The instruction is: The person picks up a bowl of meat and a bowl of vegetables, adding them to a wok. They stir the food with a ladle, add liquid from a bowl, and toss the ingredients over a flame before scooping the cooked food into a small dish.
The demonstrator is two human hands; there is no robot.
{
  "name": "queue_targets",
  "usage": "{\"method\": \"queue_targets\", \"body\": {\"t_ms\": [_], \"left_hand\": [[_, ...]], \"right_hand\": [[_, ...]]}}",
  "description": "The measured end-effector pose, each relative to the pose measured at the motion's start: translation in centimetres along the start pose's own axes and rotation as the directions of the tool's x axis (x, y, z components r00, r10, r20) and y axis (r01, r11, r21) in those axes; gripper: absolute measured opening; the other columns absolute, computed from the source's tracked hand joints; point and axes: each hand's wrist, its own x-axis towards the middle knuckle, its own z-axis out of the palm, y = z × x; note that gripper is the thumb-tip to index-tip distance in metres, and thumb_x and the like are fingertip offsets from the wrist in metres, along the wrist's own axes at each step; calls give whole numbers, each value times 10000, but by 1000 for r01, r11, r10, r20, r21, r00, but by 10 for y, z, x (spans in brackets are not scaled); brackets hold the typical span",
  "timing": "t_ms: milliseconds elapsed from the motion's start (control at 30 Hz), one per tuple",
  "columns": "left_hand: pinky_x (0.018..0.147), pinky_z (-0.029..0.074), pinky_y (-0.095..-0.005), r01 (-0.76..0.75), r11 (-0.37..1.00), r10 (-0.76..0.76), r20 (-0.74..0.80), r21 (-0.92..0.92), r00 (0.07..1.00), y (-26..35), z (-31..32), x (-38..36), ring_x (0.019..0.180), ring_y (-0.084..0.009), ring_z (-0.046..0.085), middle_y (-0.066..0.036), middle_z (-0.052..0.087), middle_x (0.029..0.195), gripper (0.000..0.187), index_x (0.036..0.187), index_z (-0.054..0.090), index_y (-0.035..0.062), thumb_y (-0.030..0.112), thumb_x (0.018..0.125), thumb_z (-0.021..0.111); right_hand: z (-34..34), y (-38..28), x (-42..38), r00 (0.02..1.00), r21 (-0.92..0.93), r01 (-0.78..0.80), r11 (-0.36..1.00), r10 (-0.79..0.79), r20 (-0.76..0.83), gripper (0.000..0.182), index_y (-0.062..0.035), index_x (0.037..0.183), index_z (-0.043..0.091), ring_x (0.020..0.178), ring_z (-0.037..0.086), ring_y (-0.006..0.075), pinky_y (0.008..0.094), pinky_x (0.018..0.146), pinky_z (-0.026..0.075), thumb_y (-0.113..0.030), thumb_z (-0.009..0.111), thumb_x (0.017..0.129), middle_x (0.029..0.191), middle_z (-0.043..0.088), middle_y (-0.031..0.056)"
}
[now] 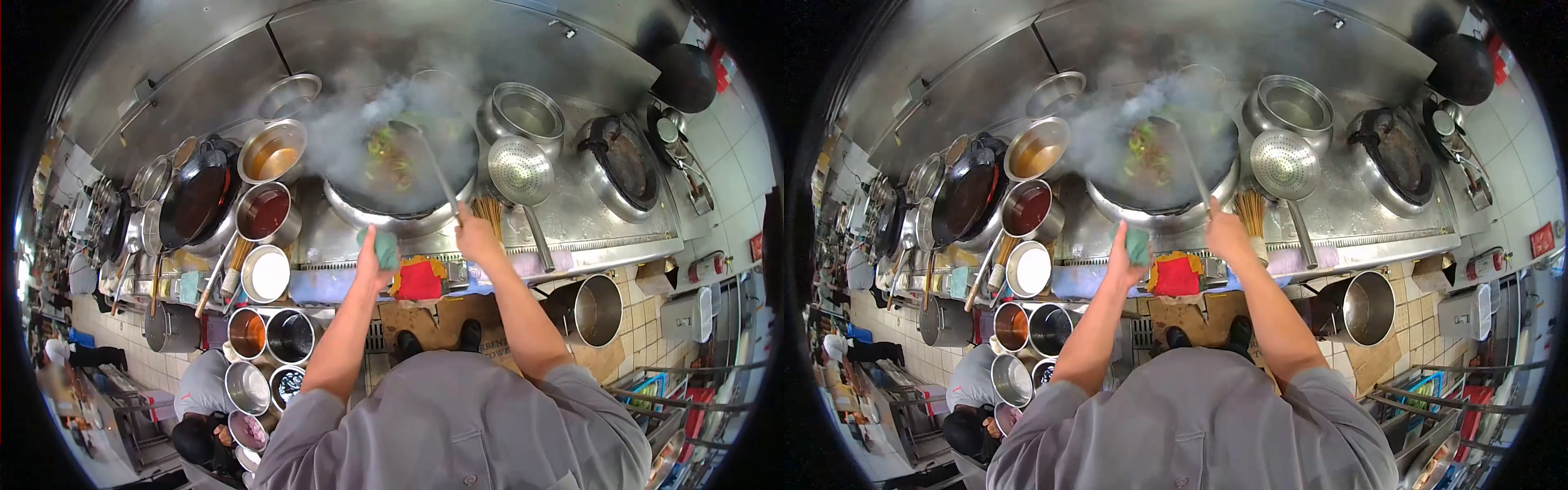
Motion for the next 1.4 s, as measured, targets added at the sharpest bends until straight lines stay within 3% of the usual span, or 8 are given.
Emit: {"method": "queue_targets", "body": {"t_ms": [133,300,467,700,800,1067,1267,1400], "left_hand": [[655,470,-401,162,983,-159,-43,84,986,14,48,26,731,-223,544,-69,563,784,612,885,553,108,695,771,425],[723,499,-443,272,960,-274,-25,-59,961,21,55,49,766,-240,536,-70,540,796,308,874,529,121,354,748,686],[755,511,-431,235,967,-237,-10,-99,971,8,45,108,809,-227,525,-68,530,887,147,901,517,103,177,795,588],[802,499,-449,241,961,-251,-58,-136,966,-14,72,-37,980,-235,511,-50,528,1046,217,1042,502,134,287,891,472],[798,501,-442,283,950,-294,-74,-130,953,-5,87,-54,972,-234,520,-39,540,1037,229,1047,505,140,297,881,495],[752,507,-446,225,973,-226,-5,-44,974,-51,24,17,808,-238,541,-57,539,842,163,899,515,124,251,820,577],[771,514,-433,234,959,-249,-82,-162,965,-26,69,-37,804,-237,537,-67,528,867,160,909,520,133,274,841,550],[775,512,-438,193,972,-203,-70,-133,977,1,63,50,838,-241,527,-68,526,901,216,932,524,132,333,856,543]], "right_hand": [[-6,15,-32,992,21,94,995,-96,83,548,-105,1341,364,762,592,398,475,719,468,-137,511,814,814,612,240],[-64,29,-94,983,-35,149,988,-145,109,534,-106,1322,385,773,584,403,471,709,464,-125,542,812,839,612,221],[-121,17,-141,983,-5,171,985,-170,70,506,-90,1283,425,759,585,386,449,673,460,-115,565,797,810,611,203],[-244,-8,-164,940,-64,134,989,-107,324,535,-138,1273,455,733,589,347,413,652,452,-98,603,760,839,632,118],[-235,-12,-149,920,-119,94,989,-40,389,494,-165,1253,489,738,590,349,425,659,454,-125,589,771,833,629,140],[-106,-7,-56,987,-87,148,985,-142,76,476,-160,1268,484,798,586,374,428,713,460,-135,565,800,879,622,194],[-116,-4,-87,994,6,78,997,-78,73,468,-183,1274,468,797,600,363,453,724,465,-136,550,816,873,630,174],[-144,1,-122,983,62,162,985,-166,81,477,-158,1280,447,802,592,376,451,711,461,-135,548,815,877,625,190]]}}
